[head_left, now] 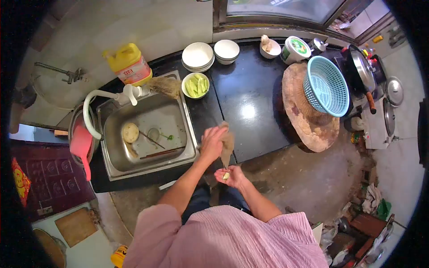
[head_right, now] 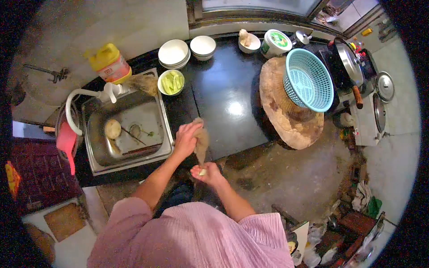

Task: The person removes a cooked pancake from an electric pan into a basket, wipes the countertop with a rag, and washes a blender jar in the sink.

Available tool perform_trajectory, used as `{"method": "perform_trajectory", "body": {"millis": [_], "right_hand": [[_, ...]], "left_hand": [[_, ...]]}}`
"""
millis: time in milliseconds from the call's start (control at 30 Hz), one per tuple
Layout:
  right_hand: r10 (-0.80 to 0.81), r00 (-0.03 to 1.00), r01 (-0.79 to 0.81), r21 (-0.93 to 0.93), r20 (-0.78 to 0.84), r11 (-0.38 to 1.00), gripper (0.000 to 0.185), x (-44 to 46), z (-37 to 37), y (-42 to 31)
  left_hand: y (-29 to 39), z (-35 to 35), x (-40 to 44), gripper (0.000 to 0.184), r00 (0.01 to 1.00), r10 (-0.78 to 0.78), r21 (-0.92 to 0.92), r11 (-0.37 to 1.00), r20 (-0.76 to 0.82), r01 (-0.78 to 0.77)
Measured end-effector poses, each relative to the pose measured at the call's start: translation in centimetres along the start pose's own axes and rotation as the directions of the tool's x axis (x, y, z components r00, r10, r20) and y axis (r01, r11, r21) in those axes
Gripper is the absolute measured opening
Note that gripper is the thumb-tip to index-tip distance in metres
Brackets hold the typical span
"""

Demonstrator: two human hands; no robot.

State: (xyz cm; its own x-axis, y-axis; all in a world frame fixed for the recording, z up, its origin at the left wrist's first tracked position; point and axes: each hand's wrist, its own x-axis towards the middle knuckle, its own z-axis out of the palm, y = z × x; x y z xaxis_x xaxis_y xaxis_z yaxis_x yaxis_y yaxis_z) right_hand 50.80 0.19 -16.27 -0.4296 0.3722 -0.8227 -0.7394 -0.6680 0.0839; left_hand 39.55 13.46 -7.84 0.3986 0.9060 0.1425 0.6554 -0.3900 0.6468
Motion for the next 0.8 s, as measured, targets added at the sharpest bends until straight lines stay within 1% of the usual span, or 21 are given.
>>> {"method": "perform_trajectory", "body": {"millis": [33,67,100,133,200,233,267,300,333,367,400,433,467,500,533,567,600,633,733,767,800], "right_hand": [[-0.008,1.0,0.008,0.008,-0.002,1.0,0.045,0.3,-0.9,-0.6],[-0.013,1.0,0.013,0.014,-0.004,1.0,0.046,0.4,-1.8,-0.9],[-0.045,0.995,0.039,-0.075,-0.086,0.996,0.045,-0.4,-1.3,-1.3],[-0.104,0.993,0.1,-0.065,-0.05,0.993,0.043,-2.2,0.0,-1.3],[-0.21,0.977,0.211,-0.037,0.044,0.977,0.039,-4.7,2.8,-0.8],[-0.212,0.977,0.209,-0.09,-0.025,0.974,0.037,-3.2,1.5,-0.6],[-0.139,0.99,0.137,-0.13,-0.002,0.982,0.037,-1.7,0.2,0.2],[-0.069,0.998,0.071,-0.175,0.014,0.982,0.037,-2.4,1.2,0.7],[-0.007,1.0,0.013,-0.22,0.027,0.975,0.036,-3.9,3.1,1.0],[-0.025,0.997,0.048,-0.307,0.077,0.95,0.035,-6.1,6.3,1.7],[-0.022,0.986,0.08,-0.347,0.168,0.934,0.037,-8.1,10.2,1.9],[-0.016,0.967,0.116,-0.379,0.256,0.918,0.038,-9.2,13.8,1.7],[0.01,0.949,0.124,-0.4,0.315,0.908,0.039,-9.1,16.4,1.2],[0.007,0.902,0.187,-0.404,0.432,0.895,0.04,-9.8,20.0,0.9],[-0.007,0.864,0.254,-0.424,0.503,0.869,0.043,-8.4,22.3,0.5],[-0.151,0.865,0.406,-0.489,0.479,0.772,0.05,-7.0,24.7,0.8],[-0.433,0.803,0.495,-0.863,0.409,0.103,0.056,-2.2,24.3,0.3],[-0.647,0.709,0.255,-0.957,0.282,-0.138,0.058,1.0,24.2,0.7],[-0.674,0.481,0.607,-0.768,0.561,-0.206,0.056,0.4,23.8,1.8],[-0.681,0.466,0.648,-0.742,0.565,-0.172,0.052,0.3,23.0,2.2],[-0.694,0.59,0.607,-0.793,0.413,0.043,0.049,-1.8,23.2,2.9]], "left_hand": [[0.7,0.5,0.8,0.038,0.999,-0.023,0.097,0.995,0.023,0.021],[1.5,0.7,0.5,0.038,0.995,0.048,0.132,0.989,0.088,-0.06],[2.8,0.5,-0.4,0.037,0.982,0.112,0.164,0.977,0.153,-0.137],[3.5,0.3,-1.4,0.036,0.961,0.171,0.197,0.957,0.217,-0.214],[1.8,1.8,-6.1,0.031,0.913,0.339,0.153,0.914,0.226,-0.377],[1.8,0.8,-8.0,0.03,0.89,0.352,0.116,0.91,0.29,-0.398],[1.7,0.0,-9.6,0.029,0.863,0.365,0.074,0.908,0.349,-0.413],[1.5,-0.6,-10.8,0.038,0.828,0.244,0.082,0.941,0.504,-0.328],[1.3,-2.4,-10.9,0.037,0.876,0.236,0.034,0.961,0.421,-0.276],[1.7,-5.4,-10.7,0.037,0.915,0.226,-0.024,0.972,0.333,-0.232],[2.1,-8.5,-10.5,0.037,0.946,0.209,-0.091,0.977,0.247,-0.192],[2.2,-11.8,-9.4,0.03,0.964,0.245,-0.183,0.957,0.102,-0.224],[1.8,-15.0,-8.8,0.033,0.976,0.212,-0.162,0.966,0.047,-0.202],[1.2,-18.5,-7.8,0.034,0.976,0.219,-0.172,0.961,-0.004,-0.216],[0.3,-20.8,-7.5,0.035,0.985,0.086,-0.216,0.97,-0.147,-0.117],[-4.7,-21.3,-7.7,0.037,0.98,-0.013,-0.094,0.996,-0.198,-0.006],[-9.0,-22.2,-7.9,0.037,0.961,-0.124,-0.049,0.992,-0.248,0.116],[-11.3,-23.1,-8.0,0.038,0.927,-0.225,-0.009,0.973,-0.301,0.233],[-10.4,-24.6,-9.9,0.04,0.874,-0.251,0.064,0.951,-0.416,0.304],[-9.4,-23.6,-10.7,0.04,0.861,-0.153,0.095,0.969,-0.486,0.226],[-8.5,-22.4,-11.3,0.036,0.902,-0.087,0.103,0.984,-0.423,0.143]]}}
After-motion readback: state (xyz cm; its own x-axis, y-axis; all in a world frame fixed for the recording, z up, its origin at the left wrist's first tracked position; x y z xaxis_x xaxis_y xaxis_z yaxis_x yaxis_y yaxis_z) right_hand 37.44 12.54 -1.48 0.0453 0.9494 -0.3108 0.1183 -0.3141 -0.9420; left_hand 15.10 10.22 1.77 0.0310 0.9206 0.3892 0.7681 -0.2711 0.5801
